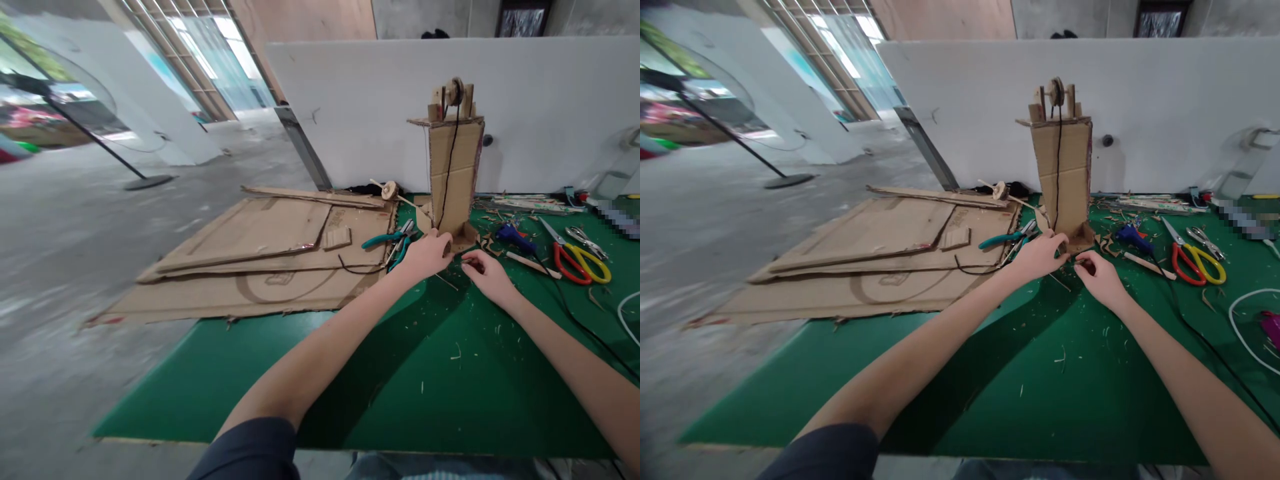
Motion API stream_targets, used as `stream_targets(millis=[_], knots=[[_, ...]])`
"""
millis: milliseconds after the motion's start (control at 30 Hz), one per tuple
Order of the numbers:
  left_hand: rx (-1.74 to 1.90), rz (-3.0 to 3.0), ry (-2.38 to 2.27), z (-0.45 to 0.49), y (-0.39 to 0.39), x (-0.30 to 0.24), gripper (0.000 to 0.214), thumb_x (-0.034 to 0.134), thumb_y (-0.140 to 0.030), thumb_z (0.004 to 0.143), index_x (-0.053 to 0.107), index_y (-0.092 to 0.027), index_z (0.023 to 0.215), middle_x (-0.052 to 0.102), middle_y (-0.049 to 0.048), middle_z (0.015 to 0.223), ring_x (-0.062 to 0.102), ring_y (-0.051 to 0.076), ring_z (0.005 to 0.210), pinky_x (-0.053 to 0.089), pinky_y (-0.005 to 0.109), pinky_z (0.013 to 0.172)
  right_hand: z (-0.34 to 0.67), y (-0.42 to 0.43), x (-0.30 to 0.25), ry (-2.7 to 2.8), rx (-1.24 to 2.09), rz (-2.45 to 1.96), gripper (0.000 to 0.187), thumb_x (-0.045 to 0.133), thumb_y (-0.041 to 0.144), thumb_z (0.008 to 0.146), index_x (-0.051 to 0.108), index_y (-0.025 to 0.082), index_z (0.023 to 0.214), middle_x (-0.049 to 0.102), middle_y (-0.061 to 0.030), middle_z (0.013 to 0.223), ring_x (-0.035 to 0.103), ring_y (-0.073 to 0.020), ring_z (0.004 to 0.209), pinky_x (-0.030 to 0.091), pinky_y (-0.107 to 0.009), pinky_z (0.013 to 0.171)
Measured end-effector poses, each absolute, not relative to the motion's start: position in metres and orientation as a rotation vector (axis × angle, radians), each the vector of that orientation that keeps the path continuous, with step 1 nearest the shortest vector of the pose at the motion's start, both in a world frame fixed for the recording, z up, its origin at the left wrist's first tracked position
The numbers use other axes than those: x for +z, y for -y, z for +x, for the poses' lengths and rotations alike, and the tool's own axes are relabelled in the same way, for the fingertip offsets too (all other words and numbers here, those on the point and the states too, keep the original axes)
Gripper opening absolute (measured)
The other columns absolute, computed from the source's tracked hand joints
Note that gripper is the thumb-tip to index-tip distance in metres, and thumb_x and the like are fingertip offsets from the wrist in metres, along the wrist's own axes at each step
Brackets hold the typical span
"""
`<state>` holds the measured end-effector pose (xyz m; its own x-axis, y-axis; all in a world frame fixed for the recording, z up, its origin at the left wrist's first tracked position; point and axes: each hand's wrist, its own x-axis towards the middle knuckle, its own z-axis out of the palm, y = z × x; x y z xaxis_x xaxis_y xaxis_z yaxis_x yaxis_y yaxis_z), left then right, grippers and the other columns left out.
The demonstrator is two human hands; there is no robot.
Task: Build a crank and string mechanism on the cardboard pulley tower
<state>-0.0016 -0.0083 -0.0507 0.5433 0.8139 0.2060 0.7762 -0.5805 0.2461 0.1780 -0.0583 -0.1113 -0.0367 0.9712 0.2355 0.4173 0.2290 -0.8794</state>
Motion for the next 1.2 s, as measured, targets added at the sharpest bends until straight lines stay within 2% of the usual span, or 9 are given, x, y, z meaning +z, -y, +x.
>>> stream_targets(millis=[100,233,367,467,567,667,833,1033,1200], knots=[[0.666,2.546,-1.28,-0.01,0.007,-0.053,0.036,0.058,-0.03,0.087,0.055,-0.021,0.122,0.065,0.01,0.106,0.064,0.022,0.09,0.049,0.031,0.077,0.177,0.06,-0.108,1.643,0.798,-1.336,0.024,0.059,0.04,0.084,0.062,0.022,0.098,0.066,-0.0026,0.086,0.061,-0.0184,0.077,0.049,-0.035,0.075],[1.225,2.182,-1.333,-0.02,-0.011,-0.063,0.012,0.055,-0.03,0.09,0.06,-0.02,0.094,0.064,0.0026,0.076,0.06,0.016,0.071,0.046,0.027,0.071,0.175,0.062,-0.105,1.661,0.8,-1.345,0.025,0.059,0.042,0.084,0.063,0.022,0.096,0.066,-0.0022,0.084,0.061,-0.0183,0.076,0.048,-0.034,0.073],[1.643,1.527,-1.431,-0.027,-0.044,-0.07,0.016,0.061,-0.03,0.086,0.059,-0.016,0.094,0.062,0.0034,0.083,0.058,0.013,0.072,0.047,0.025,0.067,0.174,0.063,-0.103,1.671,0.799,-1.371,0.026,0.059,0.045,0.084,0.063,0.022,0.095,0.065,-0.0015,0.08,0.059,-0.0179,0.072,0.047,-0.033,0.069],[1.566,1.334,-1.265,-0.03,-0.06,-0.066,0.029,0.065,-0.034,0.083,0.062,-0.016,0.105,0.064,0.0049,0.092,0.057,0.011,0.069,0.044,0.021,0.056,0.174,0.063,-0.102,1.687,0.791,-1.389,0.025,0.059,0.043,0.084,0.063,0.022,0.096,0.066,-0.0017,0.081,0.059,-0.0174,0.071,0.046,-0.033,0.068],[1.516,1.339,-1.166,-0.029,-0.066,-0.058,0.023,0.067,-0.033,0.08,0.068,-0.015,0.094,0.068,0.0055,0.095,0.058,0.011,0.07,0.041,0.019,0.053,0.173,0.063,-0.102,1.721,0.773,-1.406,0.024,0.058,0.042,0.084,0.064,0.022,0.096,0.066,-0.0017,0.08,0.058,-0.0171,0.069,0.046,-0.032,0.066],[1.554,1.325,-1.169,-0.027,-0.067,-0.052,0.022,0.066,-0.035,0.079,0.07,-0.014,0.084,0.07,0.0042,0.087,0.06,0.012,0.07,0.042,0.02,0.054,0.173,0.064,-0.102,1.762,0.756,-1.414,0.024,0.058,0.042,0.084,0.064,0.022,0.096,0.066,-0.0016,0.079,0.057,-0.0168,0.068,0.046,-0.031,0.064],[1.707,1.382,-1.126,-0.033,-0.067,-0.042,0.021,0.068,-0.034,0.08,0.071,-0.015,0.085,0.068,0.0021,0.076,0.062,0.012,0.07,0.044,0.02,0.058,0.173,0.067,-0.098,1.802,0.762,-1.428,0.022,0.056,0.04,0.085,0.064,0.023,0.096,0.066,-0.0014,0.078,0.057,-0.0163,0.066,0.045,-0.03,0.063],[1.894,1.616,-1.124,-0.052,-0.053,-0.01,0.028,0.06,-0.041,0.089,0.068,-0.016,0.078,0.07,0.0028,0.078,0.062,0.012,0.074,0.048,0.022,0.067,0.172,0.067,-0.099,1.818,0.743,-1.442,0.02,0.055,0.04,0.086,0.062,0.023,0.095,0.066,-0.0019,0.08,0.058,-0.0172,0.069,0.046,-0.032,0.065],[1.724,1.892,-1.061,-0.038,0.003,0.012,0.024,0.062,-0.039,0.088,0.071,-0.017,0.085,0.068,0.0016,0.078,0.061,0.011,0.073,0.046,0.021,0.065,0.174,0.064,-0.105,1.707,0.59,-1.397,0.029,0.054,0.039,0.087,0.059,0.021,0.109,0.065,-0.0096,0.104,0.061,-0.0198,0.079,0.051,-0.035,0.07]])
